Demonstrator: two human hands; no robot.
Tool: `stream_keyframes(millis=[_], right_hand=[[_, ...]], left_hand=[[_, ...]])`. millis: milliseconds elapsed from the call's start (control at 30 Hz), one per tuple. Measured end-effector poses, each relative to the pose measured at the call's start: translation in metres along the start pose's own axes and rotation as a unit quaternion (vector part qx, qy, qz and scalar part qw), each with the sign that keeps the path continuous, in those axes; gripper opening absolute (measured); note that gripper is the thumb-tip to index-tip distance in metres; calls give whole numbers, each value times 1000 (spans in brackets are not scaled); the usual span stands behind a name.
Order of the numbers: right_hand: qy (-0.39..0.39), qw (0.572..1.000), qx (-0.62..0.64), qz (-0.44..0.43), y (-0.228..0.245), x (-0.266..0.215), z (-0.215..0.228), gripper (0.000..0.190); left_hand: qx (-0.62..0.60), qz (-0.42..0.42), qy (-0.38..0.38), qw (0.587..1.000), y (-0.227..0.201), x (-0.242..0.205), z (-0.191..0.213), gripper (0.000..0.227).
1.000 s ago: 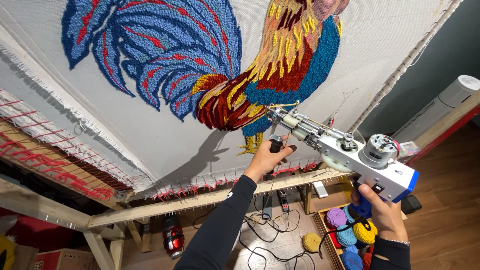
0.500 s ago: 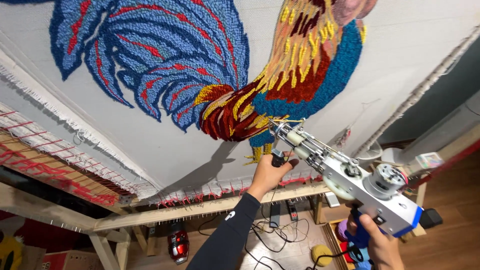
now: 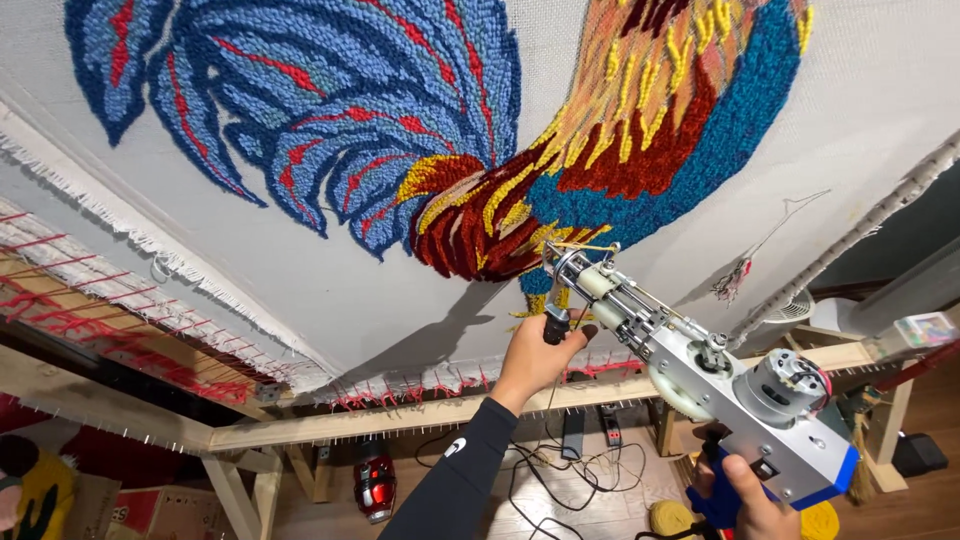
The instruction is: The person uses an electric tufting gun to punch blue, red, and yellow yarn into fabric stretched on a wooden frame, filling in a rooster design. They set the gun down to trim loose yarn with scissors, press the tufted pile flat by hand, then pick the gun back up and resume tufting.
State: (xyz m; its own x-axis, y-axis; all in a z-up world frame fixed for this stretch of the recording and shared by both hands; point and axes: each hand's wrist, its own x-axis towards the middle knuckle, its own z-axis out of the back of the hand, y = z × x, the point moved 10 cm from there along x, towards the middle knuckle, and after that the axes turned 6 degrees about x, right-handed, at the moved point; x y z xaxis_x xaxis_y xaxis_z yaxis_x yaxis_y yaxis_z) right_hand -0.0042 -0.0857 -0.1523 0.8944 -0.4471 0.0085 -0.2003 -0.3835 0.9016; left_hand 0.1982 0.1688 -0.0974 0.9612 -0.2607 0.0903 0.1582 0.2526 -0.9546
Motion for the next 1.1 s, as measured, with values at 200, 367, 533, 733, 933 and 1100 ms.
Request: stream_keyframes(millis=[200,367,533,733,933,1100], right_hand=[[-50,998,-30,14,-28,-21,10,56],[5,996,88,16,-61,-25,3,53],[8,994,107,-20,-71,-33,-13,49],[-38,994,100,-12,-71,-49,-31,47],[-37,991,122,-39,-83,-55,-41,52],[-34,987,142,-69,-93,-61,-46,58]], left_hand=[[31,-3,19,999,2,-1,7,37],[96,-8,18,995,-10,-5,21,38],[171,-17,34,984,-17,-2,29,43],[232,-28,46,971,-21,-5,43,53],[221,-23,66,973,-20,-3,48,50],[224,-19,82,971,-22,-5,49,51]])
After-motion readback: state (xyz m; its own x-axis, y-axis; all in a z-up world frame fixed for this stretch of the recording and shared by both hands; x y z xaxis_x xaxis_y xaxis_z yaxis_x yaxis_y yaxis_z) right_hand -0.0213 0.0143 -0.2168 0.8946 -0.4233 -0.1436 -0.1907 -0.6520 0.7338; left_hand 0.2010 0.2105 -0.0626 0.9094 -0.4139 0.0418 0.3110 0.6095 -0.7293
